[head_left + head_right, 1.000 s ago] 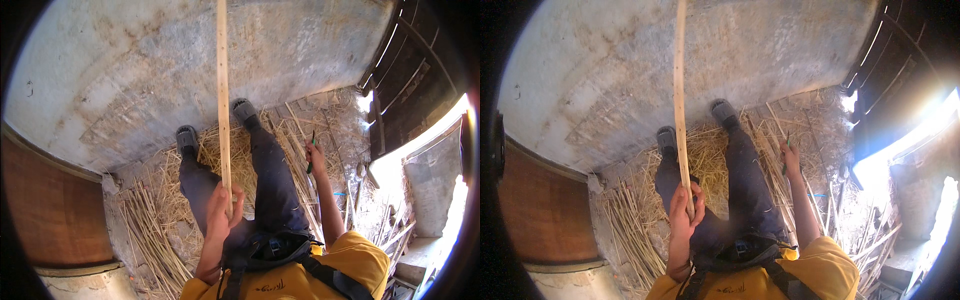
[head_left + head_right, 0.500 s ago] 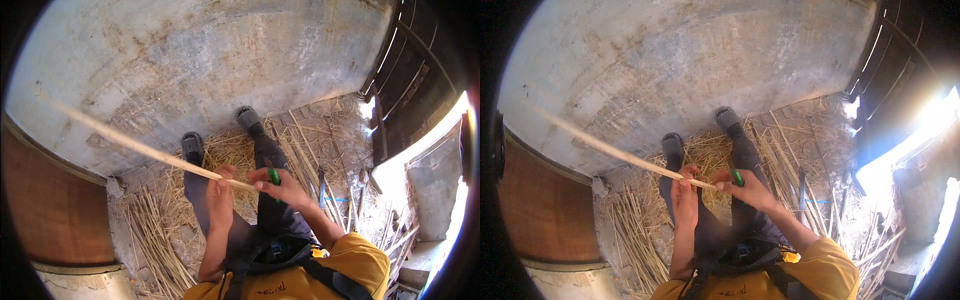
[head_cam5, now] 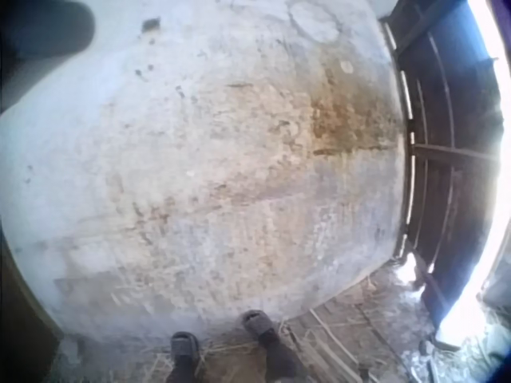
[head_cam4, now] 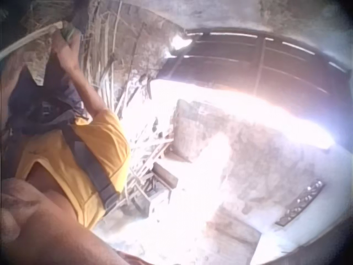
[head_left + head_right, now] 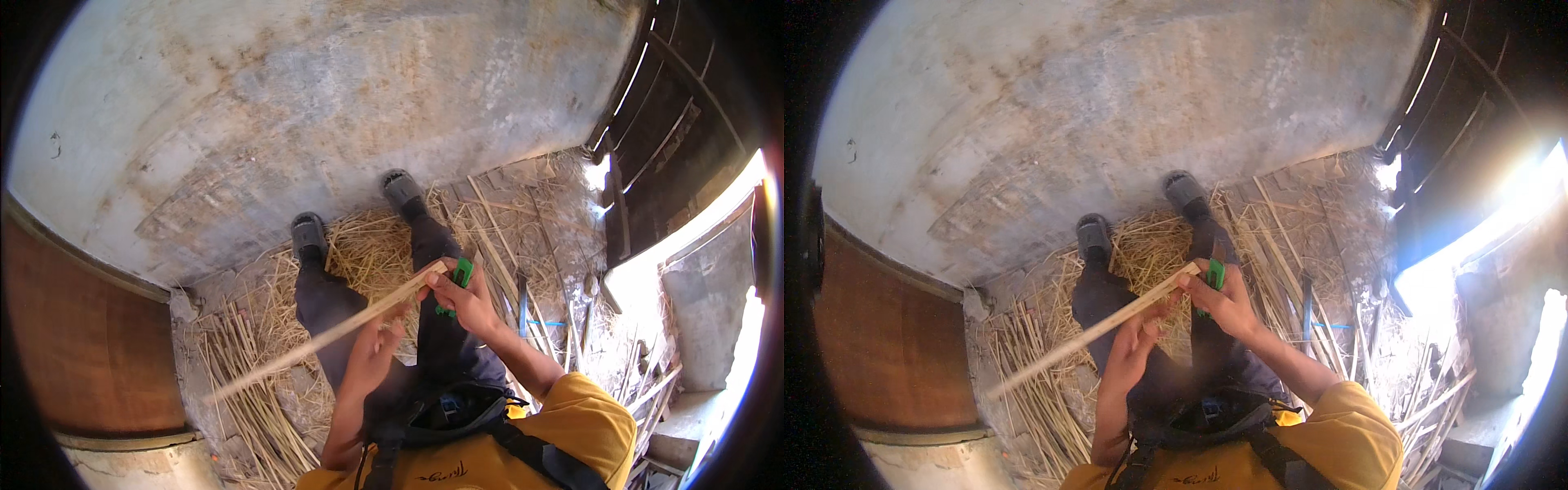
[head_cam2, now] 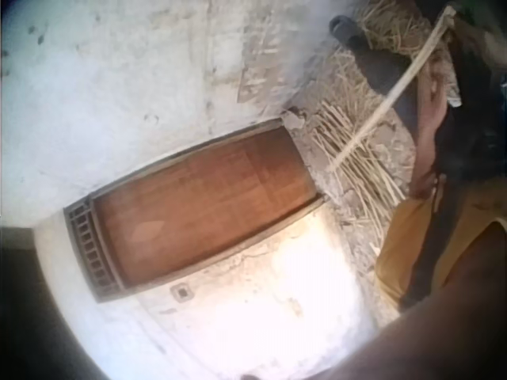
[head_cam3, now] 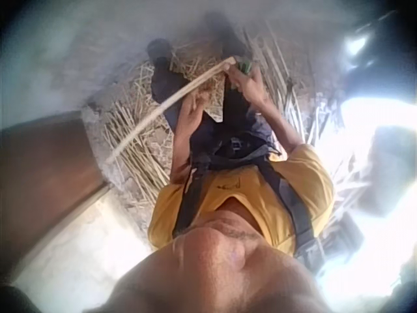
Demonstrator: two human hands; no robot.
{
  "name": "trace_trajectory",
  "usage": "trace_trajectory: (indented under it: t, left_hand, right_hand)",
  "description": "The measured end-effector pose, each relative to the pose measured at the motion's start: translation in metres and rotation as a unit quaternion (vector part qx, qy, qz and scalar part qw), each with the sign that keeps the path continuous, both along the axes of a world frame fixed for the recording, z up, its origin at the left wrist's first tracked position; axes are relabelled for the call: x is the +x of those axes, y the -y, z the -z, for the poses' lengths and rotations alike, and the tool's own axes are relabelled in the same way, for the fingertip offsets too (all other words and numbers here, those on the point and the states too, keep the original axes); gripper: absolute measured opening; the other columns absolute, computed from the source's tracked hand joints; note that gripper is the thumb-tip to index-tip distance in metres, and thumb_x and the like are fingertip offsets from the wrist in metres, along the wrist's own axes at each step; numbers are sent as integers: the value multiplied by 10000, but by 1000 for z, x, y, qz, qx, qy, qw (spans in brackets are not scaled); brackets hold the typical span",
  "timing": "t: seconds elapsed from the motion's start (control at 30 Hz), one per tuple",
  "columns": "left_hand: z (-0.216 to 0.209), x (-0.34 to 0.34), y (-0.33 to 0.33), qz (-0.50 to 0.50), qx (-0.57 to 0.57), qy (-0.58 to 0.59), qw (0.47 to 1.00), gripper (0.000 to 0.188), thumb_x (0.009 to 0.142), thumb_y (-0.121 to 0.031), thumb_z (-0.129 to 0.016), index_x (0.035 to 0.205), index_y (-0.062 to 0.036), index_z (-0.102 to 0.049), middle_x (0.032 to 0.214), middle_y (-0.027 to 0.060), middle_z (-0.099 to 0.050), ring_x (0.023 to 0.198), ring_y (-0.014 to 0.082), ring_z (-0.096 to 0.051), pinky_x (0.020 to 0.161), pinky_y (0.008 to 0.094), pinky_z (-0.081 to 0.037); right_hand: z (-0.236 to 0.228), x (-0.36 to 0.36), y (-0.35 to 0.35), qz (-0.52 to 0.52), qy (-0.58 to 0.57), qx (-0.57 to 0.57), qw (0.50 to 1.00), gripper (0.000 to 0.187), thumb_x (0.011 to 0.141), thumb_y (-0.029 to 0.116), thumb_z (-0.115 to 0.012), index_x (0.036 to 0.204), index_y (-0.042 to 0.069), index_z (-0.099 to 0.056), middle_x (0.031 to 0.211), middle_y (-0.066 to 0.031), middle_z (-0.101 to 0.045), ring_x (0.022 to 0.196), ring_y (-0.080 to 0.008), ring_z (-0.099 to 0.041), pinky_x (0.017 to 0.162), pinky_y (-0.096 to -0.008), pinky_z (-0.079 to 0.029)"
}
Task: The person shapes a thin piece of wood by using a utility knife to shave off thin strips and then using a machete to scrape and refine the surface while sitting on the floor.
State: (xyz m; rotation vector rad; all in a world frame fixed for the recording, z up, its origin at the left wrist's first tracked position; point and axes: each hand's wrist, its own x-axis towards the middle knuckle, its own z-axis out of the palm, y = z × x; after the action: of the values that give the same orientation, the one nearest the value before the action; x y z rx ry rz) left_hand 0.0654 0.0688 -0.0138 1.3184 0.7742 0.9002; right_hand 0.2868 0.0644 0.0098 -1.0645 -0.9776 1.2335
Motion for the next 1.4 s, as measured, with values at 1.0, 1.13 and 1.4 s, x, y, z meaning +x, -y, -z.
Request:
trace_trajectory:
  t: [1.0,1.13,1.4]
  left_hand:
    - [-29,-36,25,-36,-29,-103,994,256,1109,-219,-528,1175,-30,-686,675,-79,-432,584,14,-368,528,224,-276]
    - [-35,-30,27,-54,-42,-96,993,274,1110,-219,-531,1204,-17,-691,668,-74,-435,584,18,-376,528,222,-278]
    - [-48,-26,32,-49,-80,-78,993,344,1120,-232,-527,1305,9,-689,649,-57,-450,578,26,-396,522,218,-283]
  right_hand:
    - [-32,9,-3,85,378,262,884,355,887,51,-794,1196,52,-619,1119,-141,-624,946,-272,-678,797,-338,-560]
    - [-32,0,-1,94,403,279,866,336,830,75,-853,1112,64,-669,1085,-139,-670,882,-302,-723,721,-358,-596]
    - [-29,-2,-4,135,381,341,849,365,738,9,-904,1059,45,-735,983,-129,-716,818,-244,-746,670,-325,-596]
